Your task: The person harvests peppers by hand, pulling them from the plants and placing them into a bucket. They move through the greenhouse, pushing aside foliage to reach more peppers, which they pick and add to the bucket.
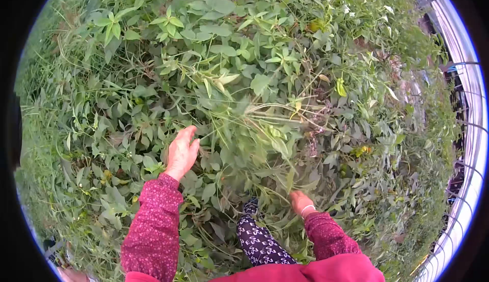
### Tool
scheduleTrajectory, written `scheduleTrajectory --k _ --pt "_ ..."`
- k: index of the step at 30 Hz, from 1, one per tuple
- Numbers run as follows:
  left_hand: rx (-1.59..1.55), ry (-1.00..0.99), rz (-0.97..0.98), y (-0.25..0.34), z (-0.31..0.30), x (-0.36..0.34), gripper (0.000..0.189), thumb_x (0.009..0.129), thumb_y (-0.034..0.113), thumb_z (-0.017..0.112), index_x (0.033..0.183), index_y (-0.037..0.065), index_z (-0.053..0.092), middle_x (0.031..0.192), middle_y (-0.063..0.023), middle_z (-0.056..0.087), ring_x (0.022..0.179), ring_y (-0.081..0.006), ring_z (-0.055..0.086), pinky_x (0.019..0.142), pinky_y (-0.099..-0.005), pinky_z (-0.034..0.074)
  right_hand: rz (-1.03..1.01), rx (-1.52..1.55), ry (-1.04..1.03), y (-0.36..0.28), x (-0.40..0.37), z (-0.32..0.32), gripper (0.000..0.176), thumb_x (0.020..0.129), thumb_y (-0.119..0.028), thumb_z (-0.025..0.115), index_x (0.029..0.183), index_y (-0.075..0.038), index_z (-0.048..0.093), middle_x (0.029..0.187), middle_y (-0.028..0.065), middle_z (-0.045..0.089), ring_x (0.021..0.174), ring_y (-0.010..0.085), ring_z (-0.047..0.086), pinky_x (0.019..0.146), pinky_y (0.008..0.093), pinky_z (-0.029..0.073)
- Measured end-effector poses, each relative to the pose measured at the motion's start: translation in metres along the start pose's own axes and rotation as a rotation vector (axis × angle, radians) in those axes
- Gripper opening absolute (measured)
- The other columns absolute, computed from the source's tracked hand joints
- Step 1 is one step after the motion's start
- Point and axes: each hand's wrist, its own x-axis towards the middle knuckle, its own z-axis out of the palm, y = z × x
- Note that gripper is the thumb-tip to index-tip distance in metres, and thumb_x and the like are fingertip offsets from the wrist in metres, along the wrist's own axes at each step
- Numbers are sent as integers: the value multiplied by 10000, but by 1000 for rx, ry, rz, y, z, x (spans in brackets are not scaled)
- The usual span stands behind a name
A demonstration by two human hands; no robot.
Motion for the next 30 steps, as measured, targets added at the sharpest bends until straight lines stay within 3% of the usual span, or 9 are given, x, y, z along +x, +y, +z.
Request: scheduleTrajectory --k 2,7,11,12,18,20,23,27,30 --pt "79 100 9 6 4 41 595 737 83 623 1279 75 375 1208 -158 476 1083 -345 487 897 -389 426 -34 9 -96 2 1 9 569 757 -48 546 1299 -168 422 1303 158 432 1114 348 499 928 404 425" --pt "209 -1 79 28 34 141 806 688 101 646 1388 146 248 1401 -159 283 1328 -317 219 1079 -458 191 5 -15 -233 -12 7 -4 837 623 34 667 1359 -194 340 1352 128 382 1178 333 446 971 393 403" --pt "409 -521 207 44 90 137 334 827 299 540 1124 150 576 1316 -114 409 1315 -313 244 1058 -576 134 -6 30 -220 -18 3 -22 771 633 35 633 1331 -162 371 1322 152 397 1149 355 459 945 394 410" --pt "479 -726 188 33 114 126 295 857 327 496 1050 146 625 1272 -95 455 1313 -303 249 1048 -598 127 -35 50 -183 -17 1 -22 737 640 41 615 1315 -151 389 1304 168 409 1128 367 472 927 397 418" --pt "798 -943 77 -50 127 5 293 874 326 470 964 135 673 1174 -86 505 1217 -343 353 1002 -553 223 -110 100 -136 -11 12 -36 497 748 -40 542 1227 -163 498 1131 144 578 1024 319 556 867 412 447" --pt "670 -683 176 -82 110 -36 293 870 321 476 923 112 673 1154 -95 508 1176 -348 391 999 -523 243 -96 46 -166 -18 18 -55 478 759 -57 546 1222 -169 501 1061 144 613 977 327 577 838 418 457" --pt "574 -767 31 -75 107 -40 286 862 315 488 874 93 669 1080 -102 535 1149 -359 412 993 -494 262 -58 -103 -242 -12 22 -56 484 754 -82 547 1223 -195 499 949 133 643 871 317 609 783 423 457" --pt "560 -516 188 -64 113 -42 268 853 296 507 822 88 673 952 -98 565 1136 -345 409 994 -480 269 -66 -204 -173 -26 26 -70 372 794 -125 495 1155 -196 553 887 119 655 858 309 615 839 449 398" --pt "621 -542 188 -73 110 -53 264 837 285 520 794 80 682 962 -95 575 1103 -331 423 1034 -460 228 -86 -293 -84 -34 29 -82 327 795 -118 493 1096 -206 588 876 111 655 858 298 616 832 457 388"
